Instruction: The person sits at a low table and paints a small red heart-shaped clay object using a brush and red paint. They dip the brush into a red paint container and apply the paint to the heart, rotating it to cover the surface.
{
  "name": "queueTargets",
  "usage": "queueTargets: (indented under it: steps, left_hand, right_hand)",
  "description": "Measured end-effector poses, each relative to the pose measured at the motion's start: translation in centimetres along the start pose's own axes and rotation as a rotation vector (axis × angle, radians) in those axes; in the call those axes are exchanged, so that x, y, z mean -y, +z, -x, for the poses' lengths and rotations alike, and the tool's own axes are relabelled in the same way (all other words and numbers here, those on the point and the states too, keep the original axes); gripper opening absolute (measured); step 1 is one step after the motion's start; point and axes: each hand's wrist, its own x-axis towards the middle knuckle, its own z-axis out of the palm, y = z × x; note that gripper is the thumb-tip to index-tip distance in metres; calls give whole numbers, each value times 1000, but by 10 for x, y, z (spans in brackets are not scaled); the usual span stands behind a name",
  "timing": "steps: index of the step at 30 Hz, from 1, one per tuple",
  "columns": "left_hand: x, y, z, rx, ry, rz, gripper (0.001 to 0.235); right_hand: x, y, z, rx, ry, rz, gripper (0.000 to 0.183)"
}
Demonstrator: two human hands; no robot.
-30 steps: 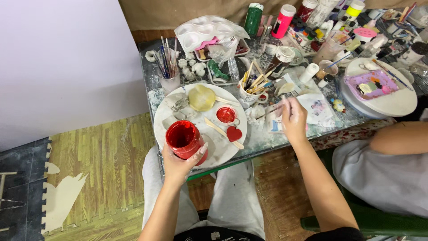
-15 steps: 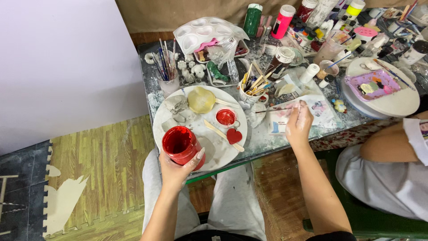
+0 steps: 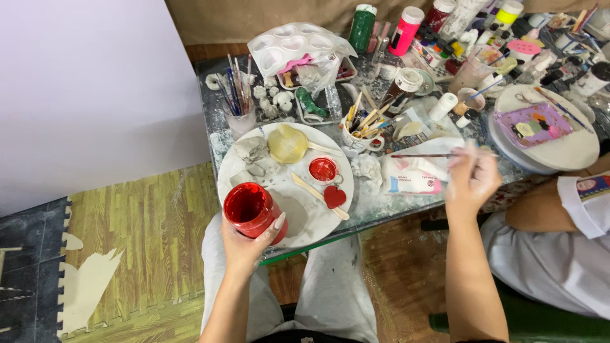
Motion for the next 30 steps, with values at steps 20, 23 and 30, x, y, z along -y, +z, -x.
queueTargets:
  steps: [20,23,30]
  left_hand:
    - [8,-19,-24,89,230,-103,82]
    - [6,-12,-36,87,244,-156,80]
    - [15,-22,-49,124,251,-136,80]
  right_hand:
    - [83,326,-88,731,-282,49,10]
    - [62,355,-87,768,-111,173,39]
    - [15,403,-94,710,66,-133,82]
